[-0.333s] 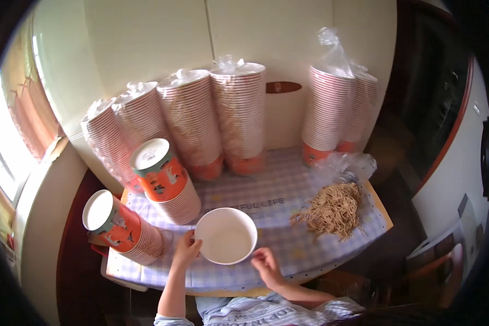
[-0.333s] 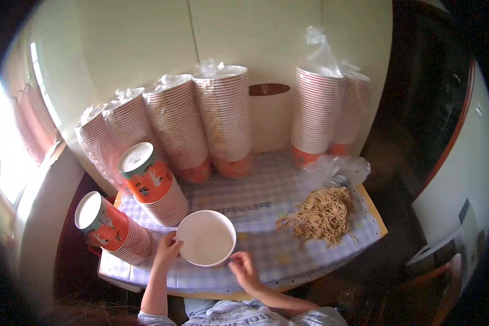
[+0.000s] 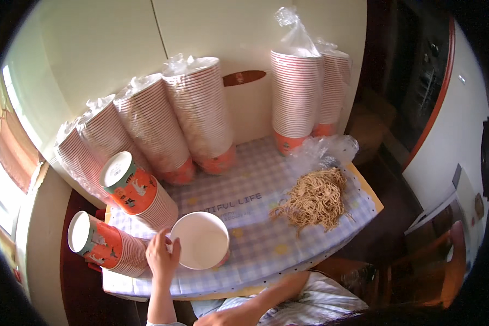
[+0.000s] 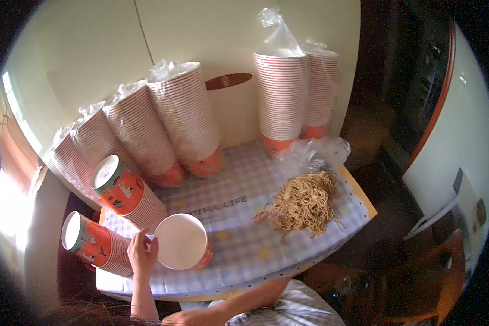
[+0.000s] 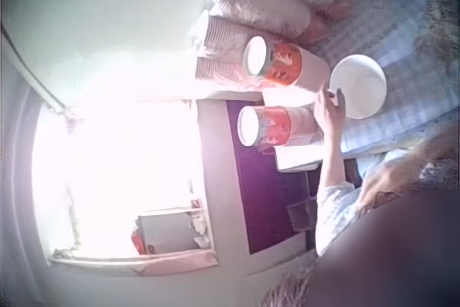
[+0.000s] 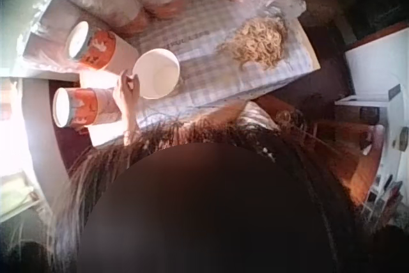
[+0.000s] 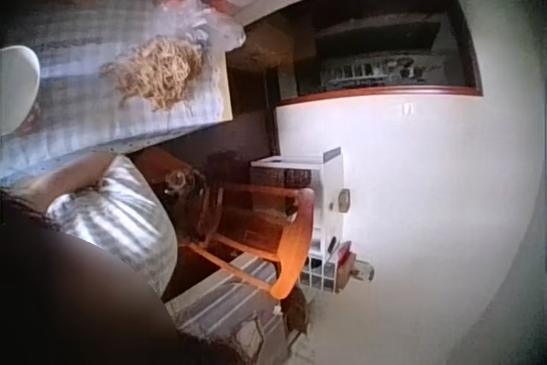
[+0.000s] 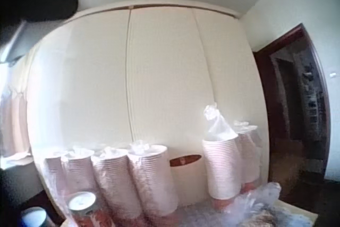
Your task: The recorder is organizing stacks of printed paper bowls and using rubber bands to bundle them together at a workstation.
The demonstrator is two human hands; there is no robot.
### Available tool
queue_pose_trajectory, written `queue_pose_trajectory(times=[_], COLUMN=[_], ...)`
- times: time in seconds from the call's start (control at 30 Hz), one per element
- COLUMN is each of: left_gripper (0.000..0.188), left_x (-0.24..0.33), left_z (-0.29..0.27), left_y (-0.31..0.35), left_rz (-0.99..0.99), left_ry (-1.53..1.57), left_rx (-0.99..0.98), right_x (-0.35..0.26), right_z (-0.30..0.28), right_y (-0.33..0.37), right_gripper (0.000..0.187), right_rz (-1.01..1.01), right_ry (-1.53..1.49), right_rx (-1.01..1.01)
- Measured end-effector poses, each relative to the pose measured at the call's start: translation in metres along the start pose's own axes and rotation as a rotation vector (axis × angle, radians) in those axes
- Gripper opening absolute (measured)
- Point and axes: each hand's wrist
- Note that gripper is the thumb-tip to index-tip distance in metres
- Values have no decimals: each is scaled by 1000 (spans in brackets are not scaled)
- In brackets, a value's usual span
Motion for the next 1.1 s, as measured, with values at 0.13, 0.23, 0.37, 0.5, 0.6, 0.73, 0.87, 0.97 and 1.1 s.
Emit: queue_pose_trajectory(times=[0.13, 0.23, 0.37, 0.5, 0.6, 0.73, 0.87, 0.97, 1.1], left_gripper=[22, 13, 14, 17, 11, 6, 9, 18, 18], left_x=[58, 76, 102, 99, 69, 65, 63, 57, 56], left_z=[36, 81, 120, 170, 225, 256, 278, 285, 284], left_y=[29, 28, 19, 26, 37, 30, 24, 24, 18], left_rz=[56, 280, 404, 503, 445, 458, 413, 220, 162], left_ry=[393, 268, 183, 140, 93, 72, 65, 113, 90], left_rx=[-241, -403, -378, -432, -455, -402, -329, -434, -498], right_x=[0, 2, 3, 1, -1, -4, -6, -8, -8], right_z=[2, -2, -5, -9, -10, -13, -17, -23, -27], right_y=[8, 16, 26, 35, 39, 45, 49, 53, 56], right_gripper=[21, 21, 21, 21, 21, 21, 20, 20, 20], right_rz=[-24, -29, -29, -33, -40, -47, -46, -39, -35], right_ry=[20, 31, 59, 98, 115, 149, 190, 220, 240], right_rx=[29, 60, 104, 137, 141, 179, 198, 206, 210])
Point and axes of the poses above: each hand's wrist, its own y-axis away from the middle knuckle, its own z-axis out of the palm, x = y × z, and after that the axes turned 11 degrees about y, right-handed
